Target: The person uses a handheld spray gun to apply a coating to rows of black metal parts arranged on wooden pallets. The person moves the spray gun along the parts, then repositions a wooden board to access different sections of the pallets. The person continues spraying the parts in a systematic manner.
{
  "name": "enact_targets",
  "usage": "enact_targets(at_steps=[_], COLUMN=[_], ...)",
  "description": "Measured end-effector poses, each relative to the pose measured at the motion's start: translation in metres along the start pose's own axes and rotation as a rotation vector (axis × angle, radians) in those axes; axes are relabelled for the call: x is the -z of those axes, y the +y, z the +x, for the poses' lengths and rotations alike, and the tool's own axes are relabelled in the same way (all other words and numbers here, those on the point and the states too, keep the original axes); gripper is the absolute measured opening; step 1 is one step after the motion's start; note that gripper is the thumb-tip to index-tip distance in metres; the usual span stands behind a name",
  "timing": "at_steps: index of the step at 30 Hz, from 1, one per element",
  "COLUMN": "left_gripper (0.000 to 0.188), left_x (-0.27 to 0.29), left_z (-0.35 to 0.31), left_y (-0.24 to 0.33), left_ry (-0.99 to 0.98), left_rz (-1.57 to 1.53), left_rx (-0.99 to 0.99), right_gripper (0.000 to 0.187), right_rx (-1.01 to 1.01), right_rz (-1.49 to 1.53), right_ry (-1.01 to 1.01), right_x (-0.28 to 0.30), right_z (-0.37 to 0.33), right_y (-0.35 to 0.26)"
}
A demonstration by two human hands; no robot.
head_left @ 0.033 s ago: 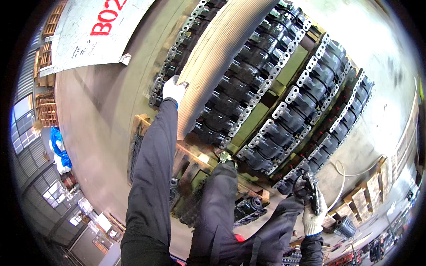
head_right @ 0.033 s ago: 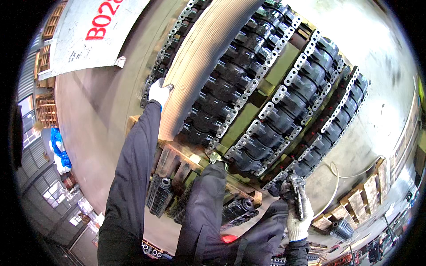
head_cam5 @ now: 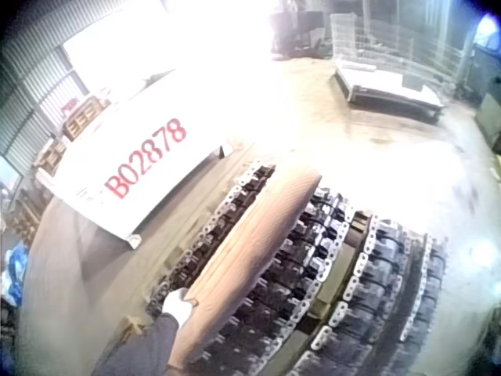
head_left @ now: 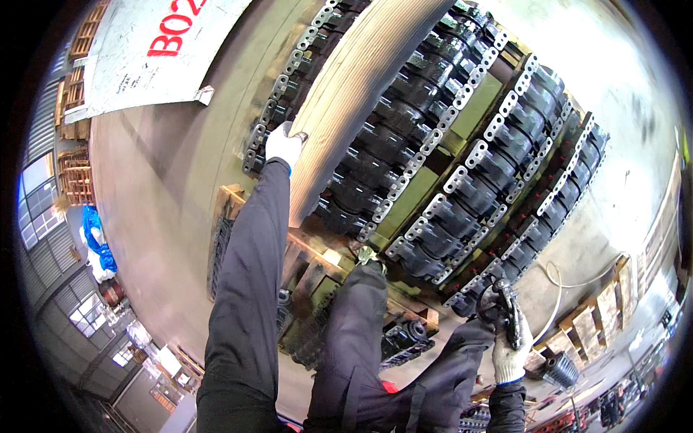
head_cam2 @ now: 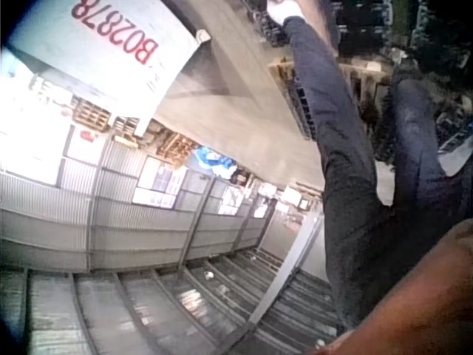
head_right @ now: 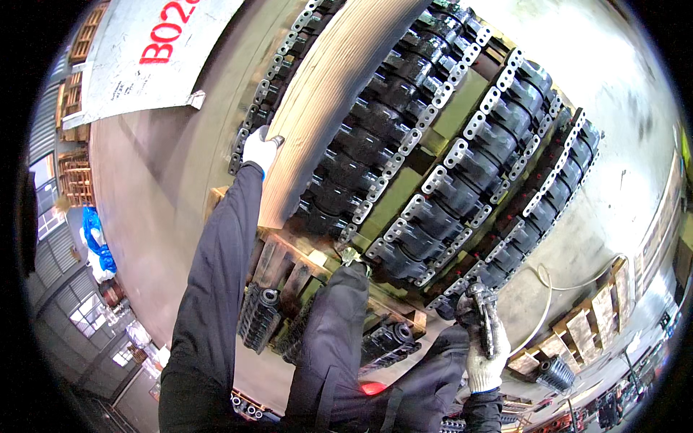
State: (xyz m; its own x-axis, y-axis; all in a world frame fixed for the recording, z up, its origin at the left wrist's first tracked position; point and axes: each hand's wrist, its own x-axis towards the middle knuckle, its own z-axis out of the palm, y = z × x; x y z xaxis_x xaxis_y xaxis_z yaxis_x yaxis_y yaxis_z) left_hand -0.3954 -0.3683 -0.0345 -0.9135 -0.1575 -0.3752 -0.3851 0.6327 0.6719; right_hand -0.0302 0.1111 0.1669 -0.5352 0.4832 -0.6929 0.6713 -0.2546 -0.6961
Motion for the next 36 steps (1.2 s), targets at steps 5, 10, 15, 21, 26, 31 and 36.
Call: enact_targets(at_steps=[5,10,15,21,26,31,36], left_gripper=[0.038,0.048,0.048,0.048,0.049,0.050,0.047], left_x=[0.000,-0.009,-0.014,-0.009,-0.012,-0.017,-0.021], left_z=[0.018,0.012,0.012,0.018,0.015,0.017,0.015], left_y=[-0.043,-0.030,-0.035,-0.038,-0.013,-0.031,-0.032], left_ry=[0.105,0.015,0.104,0.103,0.082,0.112,0.139], left_rz=[0.169,0.082,0.253,0.231,0.315,0.302,0.418], left_rx=[-0.076,0.038,-0.046,-0.080,-0.078,-0.078,-0.155], right_gripper=[0.025,0.022,0.026,0.030,0.034,0.034,0.035], right_rx=[0.253,0.319,0.241,0.199,-0.053,0.017,0.039], right_rz=[-0.567,-0.584,-0.541,-0.535,-0.144,-0.349,-0.564], right_ry=[-0.087,-0.052,-0.030,-0.033,-0.013,-0.052,-0.076], right_x=[0.007,0.000,0.002,-0.001,0.008,0.001,-0.018], right_z=[0.002,0.007,0.008,0.010,0.011,0.010,0.014], right_y=[0.011,0.020,0.025,0.022,0.026,0.021,-0.001])
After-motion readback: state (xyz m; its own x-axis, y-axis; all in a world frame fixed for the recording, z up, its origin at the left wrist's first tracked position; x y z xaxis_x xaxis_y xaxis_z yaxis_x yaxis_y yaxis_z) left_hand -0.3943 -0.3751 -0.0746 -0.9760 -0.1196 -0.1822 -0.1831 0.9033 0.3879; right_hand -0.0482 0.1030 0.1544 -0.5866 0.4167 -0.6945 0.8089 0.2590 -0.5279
